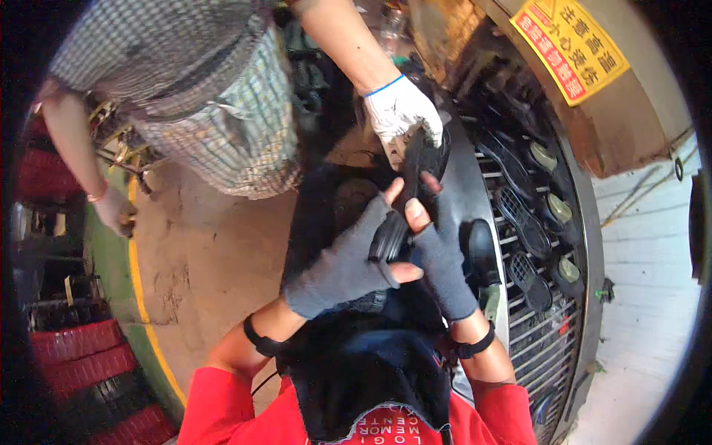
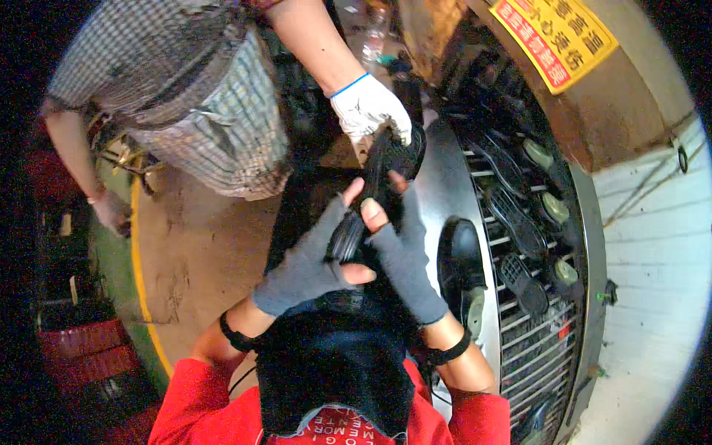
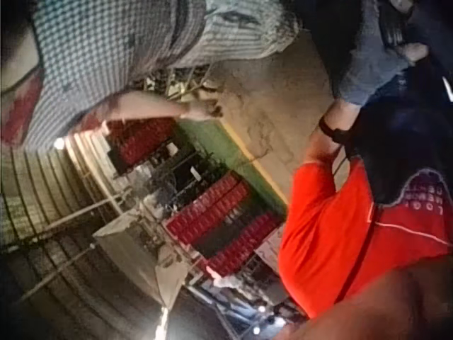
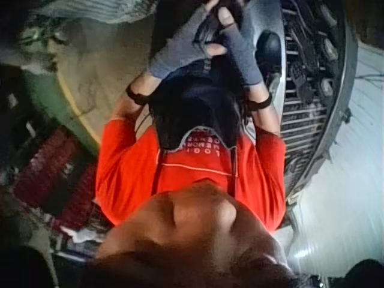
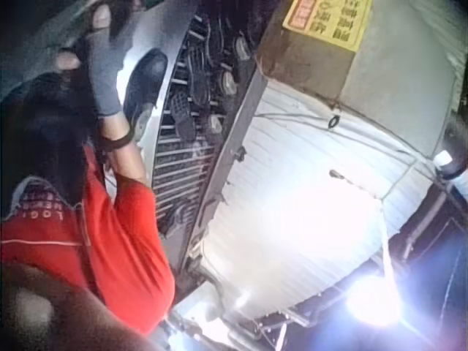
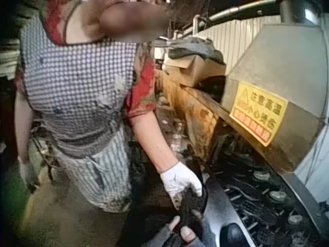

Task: Assembling and inspecting shoe soles and uppers on a production line.

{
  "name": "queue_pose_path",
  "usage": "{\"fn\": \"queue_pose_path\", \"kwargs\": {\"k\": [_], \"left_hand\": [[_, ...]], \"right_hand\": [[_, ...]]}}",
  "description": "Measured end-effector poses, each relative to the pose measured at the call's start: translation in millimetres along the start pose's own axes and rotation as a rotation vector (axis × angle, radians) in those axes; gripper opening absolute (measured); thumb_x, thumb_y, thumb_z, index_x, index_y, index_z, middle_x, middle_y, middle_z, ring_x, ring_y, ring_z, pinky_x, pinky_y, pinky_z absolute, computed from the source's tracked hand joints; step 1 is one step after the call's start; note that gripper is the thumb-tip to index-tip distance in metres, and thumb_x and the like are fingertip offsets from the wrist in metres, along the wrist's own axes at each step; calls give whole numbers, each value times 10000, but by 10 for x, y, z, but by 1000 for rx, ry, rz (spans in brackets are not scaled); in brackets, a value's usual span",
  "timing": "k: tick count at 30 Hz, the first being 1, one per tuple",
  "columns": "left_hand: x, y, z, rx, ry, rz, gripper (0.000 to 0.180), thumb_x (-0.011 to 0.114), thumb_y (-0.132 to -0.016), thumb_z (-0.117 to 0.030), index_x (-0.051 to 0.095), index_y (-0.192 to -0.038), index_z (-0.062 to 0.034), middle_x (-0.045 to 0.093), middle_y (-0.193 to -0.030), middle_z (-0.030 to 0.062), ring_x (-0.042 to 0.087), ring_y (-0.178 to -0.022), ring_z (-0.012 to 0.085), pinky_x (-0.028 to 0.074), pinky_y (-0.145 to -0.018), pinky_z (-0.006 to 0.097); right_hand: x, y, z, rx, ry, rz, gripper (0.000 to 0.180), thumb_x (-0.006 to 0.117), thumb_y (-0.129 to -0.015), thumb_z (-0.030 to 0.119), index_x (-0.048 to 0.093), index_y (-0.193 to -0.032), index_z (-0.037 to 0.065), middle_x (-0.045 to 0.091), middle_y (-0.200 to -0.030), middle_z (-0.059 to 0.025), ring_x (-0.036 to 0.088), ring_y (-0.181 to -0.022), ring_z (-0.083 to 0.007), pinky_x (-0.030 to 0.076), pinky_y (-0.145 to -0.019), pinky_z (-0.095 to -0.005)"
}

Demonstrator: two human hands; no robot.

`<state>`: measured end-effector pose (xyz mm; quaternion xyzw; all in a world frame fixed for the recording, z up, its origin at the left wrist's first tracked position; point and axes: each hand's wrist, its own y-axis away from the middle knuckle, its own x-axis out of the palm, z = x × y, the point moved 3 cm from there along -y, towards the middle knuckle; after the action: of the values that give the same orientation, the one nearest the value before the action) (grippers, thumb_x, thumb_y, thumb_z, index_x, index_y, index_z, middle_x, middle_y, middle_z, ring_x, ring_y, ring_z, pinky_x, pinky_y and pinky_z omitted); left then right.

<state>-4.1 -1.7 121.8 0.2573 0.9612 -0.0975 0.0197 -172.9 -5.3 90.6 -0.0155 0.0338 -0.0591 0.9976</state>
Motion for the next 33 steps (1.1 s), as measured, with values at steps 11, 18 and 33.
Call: {"fn": "queue_pose_path", "kwargs": {"k": [11, 18, 33], "left_hand": [[-776, 255, -349, 126, -214, -299, 831, 631, -795, 74, 371, -1579, -15, 476, -1492, 147, 498, -1373, 234, 411, -1140, 341], [-926, 263, -426, 35, -139, -302, 808, 602, -815, 99, 373, -1581, -22, 476, -1528, 125, 476, -1411, 214, 387, -1173, 336], [-1088, 265, -99, 63, -568, -251, 783, 662, -839, 2, 398, -1575, -43, 535, -1495, 139, 545, -1343, 257, 423, -1127, 347]], "right_hand": [[526, -517, 806, -293, 318, 314, 760, 758, -886, 145, 440, -1577, 126, 536, -867, -19, 512, -726, -73, 413, -583, -266], [906, -868, 1226, -626, 296, 387, 487, 616, -937, 41, 585, -1424, 31, 660, -1014, -106, 619, -826, -176, 499, -747, -298], [1114, -901, 789, -81, -120, 265, 265, 696, -983, 118, 712, -1214, -11, 687, -1013, -14, 622, -911, -102, 509, -868, -261]]}}
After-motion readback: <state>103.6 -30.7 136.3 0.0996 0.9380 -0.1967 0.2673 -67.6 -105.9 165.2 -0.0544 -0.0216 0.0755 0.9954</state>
